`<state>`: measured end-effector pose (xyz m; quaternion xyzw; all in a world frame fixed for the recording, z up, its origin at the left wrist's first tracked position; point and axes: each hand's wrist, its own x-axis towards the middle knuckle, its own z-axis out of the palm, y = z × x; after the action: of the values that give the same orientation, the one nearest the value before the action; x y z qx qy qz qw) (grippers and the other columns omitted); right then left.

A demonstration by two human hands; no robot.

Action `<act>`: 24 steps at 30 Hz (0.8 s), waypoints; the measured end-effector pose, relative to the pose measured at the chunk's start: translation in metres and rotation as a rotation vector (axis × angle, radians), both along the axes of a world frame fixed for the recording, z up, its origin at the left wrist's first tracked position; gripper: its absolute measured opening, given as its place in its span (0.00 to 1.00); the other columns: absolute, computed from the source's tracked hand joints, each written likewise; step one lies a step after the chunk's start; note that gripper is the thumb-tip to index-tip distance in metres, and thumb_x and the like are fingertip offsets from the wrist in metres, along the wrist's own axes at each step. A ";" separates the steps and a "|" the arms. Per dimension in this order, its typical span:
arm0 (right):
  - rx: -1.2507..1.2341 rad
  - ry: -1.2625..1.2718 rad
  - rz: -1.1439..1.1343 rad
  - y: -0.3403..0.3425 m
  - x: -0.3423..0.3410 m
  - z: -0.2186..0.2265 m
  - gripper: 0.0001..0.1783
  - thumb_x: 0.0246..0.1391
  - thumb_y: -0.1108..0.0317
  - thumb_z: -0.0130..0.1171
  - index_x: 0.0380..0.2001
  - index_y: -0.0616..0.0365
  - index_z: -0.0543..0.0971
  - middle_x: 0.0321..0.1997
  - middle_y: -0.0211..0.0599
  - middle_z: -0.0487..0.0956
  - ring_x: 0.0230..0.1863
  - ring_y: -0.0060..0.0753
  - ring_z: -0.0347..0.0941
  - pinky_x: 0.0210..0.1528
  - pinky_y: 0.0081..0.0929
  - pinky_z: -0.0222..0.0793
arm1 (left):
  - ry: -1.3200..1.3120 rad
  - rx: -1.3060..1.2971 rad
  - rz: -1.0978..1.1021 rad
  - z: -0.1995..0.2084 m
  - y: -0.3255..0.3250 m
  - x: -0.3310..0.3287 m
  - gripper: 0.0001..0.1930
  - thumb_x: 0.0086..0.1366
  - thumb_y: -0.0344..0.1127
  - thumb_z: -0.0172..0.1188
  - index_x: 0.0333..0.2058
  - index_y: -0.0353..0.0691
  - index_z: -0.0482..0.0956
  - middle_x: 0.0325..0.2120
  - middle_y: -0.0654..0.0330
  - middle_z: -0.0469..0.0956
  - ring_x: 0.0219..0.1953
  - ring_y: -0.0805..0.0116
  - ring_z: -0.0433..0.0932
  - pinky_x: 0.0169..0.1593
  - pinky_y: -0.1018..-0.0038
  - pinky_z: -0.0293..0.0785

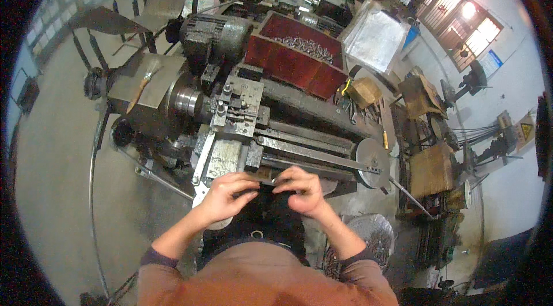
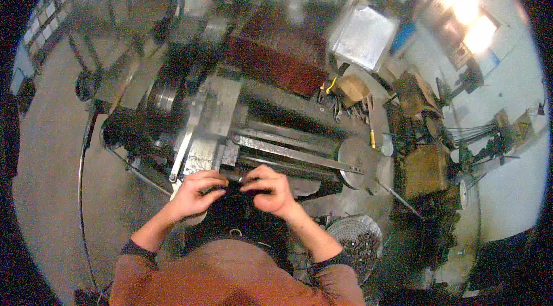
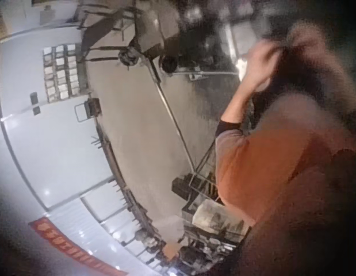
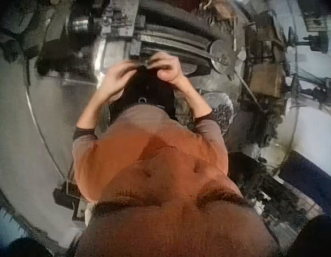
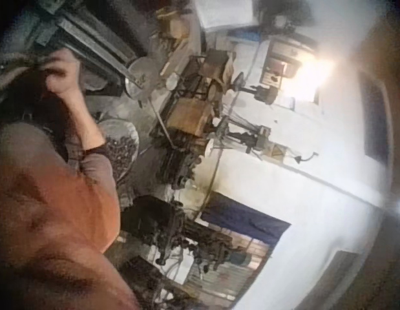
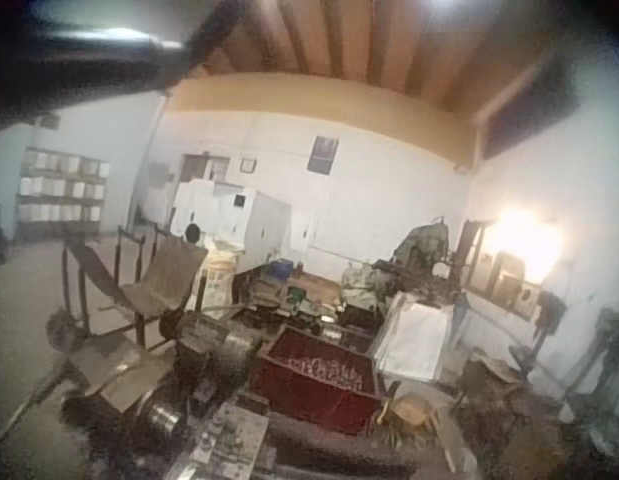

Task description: The person operates a metal lathe, repeatedly loading small cylindrical metal pieces into the chuck, machining them, and removing the finished parts. The person uses a long metal rod to assist with loading and unloading the workpieces.

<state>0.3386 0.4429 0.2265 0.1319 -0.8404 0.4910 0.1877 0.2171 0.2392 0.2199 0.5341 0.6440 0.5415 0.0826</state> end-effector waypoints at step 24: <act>-0.015 -0.229 -0.812 0.068 0.147 -0.106 0.20 0.28 0.66 0.59 0.32 0.59 0.79 0.32 0.46 0.78 0.34 0.46 0.74 0.38 0.35 0.71 | -0.055 -0.674 0.640 -0.092 -0.104 -0.121 0.20 0.59 0.33 0.56 0.45 0.22 0.69 0.44 0.47 0.73 0.44 0.59 0.72 0.50 0.69 0.65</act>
<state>0.4857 0.5113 0.1201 -0.2668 -0.8360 0.3946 0.2723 0.0960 0.1351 0.1276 0.2374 0.9140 0.3145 0.0972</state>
